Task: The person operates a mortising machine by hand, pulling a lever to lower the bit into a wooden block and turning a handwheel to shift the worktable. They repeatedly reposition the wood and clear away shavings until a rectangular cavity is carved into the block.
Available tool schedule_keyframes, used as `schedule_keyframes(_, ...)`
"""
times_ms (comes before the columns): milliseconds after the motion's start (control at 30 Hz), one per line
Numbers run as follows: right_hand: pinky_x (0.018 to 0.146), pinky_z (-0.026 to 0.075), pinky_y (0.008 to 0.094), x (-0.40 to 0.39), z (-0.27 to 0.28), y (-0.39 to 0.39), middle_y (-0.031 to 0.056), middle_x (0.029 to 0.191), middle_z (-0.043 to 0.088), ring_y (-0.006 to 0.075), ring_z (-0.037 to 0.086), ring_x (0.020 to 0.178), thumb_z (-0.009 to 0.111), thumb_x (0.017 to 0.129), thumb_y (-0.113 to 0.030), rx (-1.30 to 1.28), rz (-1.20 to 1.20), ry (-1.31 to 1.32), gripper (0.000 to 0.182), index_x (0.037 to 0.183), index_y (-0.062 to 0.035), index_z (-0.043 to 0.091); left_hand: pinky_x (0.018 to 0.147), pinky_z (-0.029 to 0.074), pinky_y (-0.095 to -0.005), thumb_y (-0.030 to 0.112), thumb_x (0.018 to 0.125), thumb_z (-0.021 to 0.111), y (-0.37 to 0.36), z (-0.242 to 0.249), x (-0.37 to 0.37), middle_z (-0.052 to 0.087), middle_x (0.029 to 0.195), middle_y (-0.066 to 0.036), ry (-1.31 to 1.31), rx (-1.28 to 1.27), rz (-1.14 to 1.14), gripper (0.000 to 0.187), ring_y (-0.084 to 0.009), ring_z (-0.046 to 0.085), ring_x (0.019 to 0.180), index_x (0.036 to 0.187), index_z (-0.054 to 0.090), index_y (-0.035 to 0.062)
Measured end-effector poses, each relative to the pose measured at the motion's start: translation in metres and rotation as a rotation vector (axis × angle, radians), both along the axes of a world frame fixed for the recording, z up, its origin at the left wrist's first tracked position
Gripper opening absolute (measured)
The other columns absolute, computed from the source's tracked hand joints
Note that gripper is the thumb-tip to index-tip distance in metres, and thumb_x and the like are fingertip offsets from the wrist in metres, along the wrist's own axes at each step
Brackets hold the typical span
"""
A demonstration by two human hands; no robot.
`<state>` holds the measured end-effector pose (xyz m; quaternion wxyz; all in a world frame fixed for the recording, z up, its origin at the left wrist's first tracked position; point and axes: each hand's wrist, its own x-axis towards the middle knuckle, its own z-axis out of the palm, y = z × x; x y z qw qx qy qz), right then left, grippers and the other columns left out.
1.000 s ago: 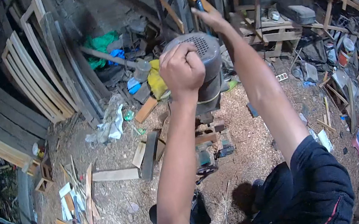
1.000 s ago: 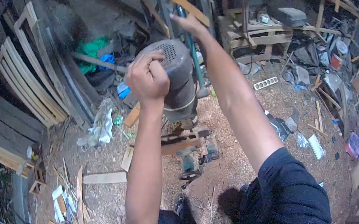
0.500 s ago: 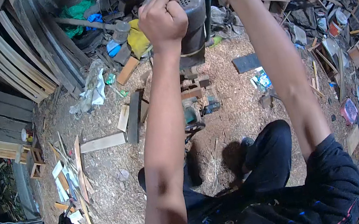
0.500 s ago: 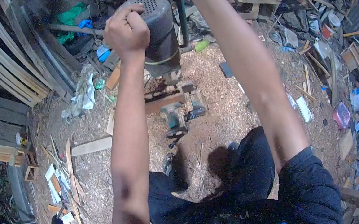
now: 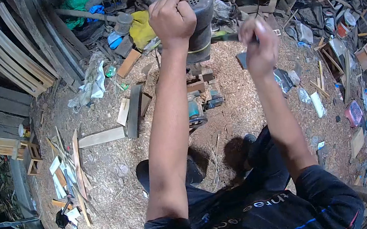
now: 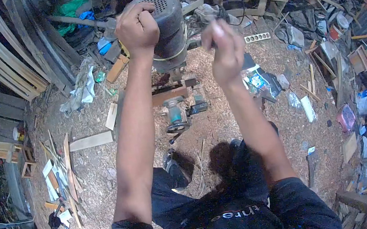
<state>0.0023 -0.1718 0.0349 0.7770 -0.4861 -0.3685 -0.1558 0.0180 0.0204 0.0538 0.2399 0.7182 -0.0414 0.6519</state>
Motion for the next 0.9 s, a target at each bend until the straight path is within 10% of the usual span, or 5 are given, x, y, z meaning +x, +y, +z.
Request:
schedule_keyframes(200, 0.074, 0.046, 0.0414, -0.075, -0.1, -0.037, 0.0108, 0.077, 0.056, 0.0223, 0.054, 0.077, 0.039, 0.096, -0.031, -0.081, -0.148, -0.104, 0.035, 0.076, -0.005, 0.053, 0.074, 0.048, -0.04, 0.011, 0.075, 0.05, 0.0, -0.012, -0.001, 0.068, 0.072, -0.01, 0.024, -0.007, -0.012, 0.021, -0.0331, 0.063, 0.069, 0.068, 0.068, 0.0077)
schedule_keyframes(400, 0.119, 0.026, 0.0478, -0.15, -0.212, -0.101, 0.0282, 0.151, 0.041, 0.04, 0.038, 0.143, 0.037, 0.099, -0.016, -0.667, -0.125, 0.143, 0.049, 0.142, 0.0057, 0.048, 0.075, 0.048, -0.0394, 0.011, 0.076, 0.049, -0.003, -0.032, -0.004, 0.068, 0.072, -0.01, 0.046, -0.026, -0.013, 0.021, -0.0328, 0.064, 0.071, 0.068, 0.068, 0.0079)
schedule_keyframes(533, 0.11, 0.038, 0.048, -0.145, -0.188, -0.093, 0.0375, 0.139, 0.045, 0.05, 0.046, 0.13, 0.047, 0.089, -0.003, -1.008, -0.239, 0.154, 0.057, 0.144, 0.0087, 0.035, 0.076, 0.048, -0.0393, 0.011, 0.076, 0.048, -0.001, -0.03, -0.002, 0.068, 0.072, -0.01, 0.065, -0.027, -0.002, 0.022, -0.0327, 0.064, 0.071, 0.069, 0.069, 0.0078)
schedule_keyframes(600, 0.075, 0.047, 0.0486, -0.121, -0.157, -0.081, 0.0269, 0.091, 0.06, 0.0398, 0.062, 0.085, 0.055, 0.092, -0.014, -1.232, -0.146, 0.44, 0.034, 0.12, 0.0045, 0.048, 0.076, 0.048, -0.0395, 0.01, 0.076, 0.048, -0.002, -0.029, -0.003, 0.068, 0.072, -0.01, 0.054, -0.023, 0.001, 0.022, -0.0328, 0.064, 0.072, 0.069, 0.069, 0.0078)
schedule_keyframes(900, 0.066, 0.047, 0.0543, -0.107, -0.135, -0.062, 0.0299, 0.078, 0.062, 0.0497, 0.063, 0.077, 0.056, 0.099, -0.021, -1.129, -0.227, 0.603, 0.027, 0.107, 0.0046, 0.054, 0.073, 0.048, -0.0391, 0.01, 0.076, 0.049, -0.001, -0.028, 0.001, 0.068, 0.071, -0.01, 0.029, -0.011, -0.01, 0.022, -0.0323, 0.065, 0.07, 0.069, 0.069, 0.0086)
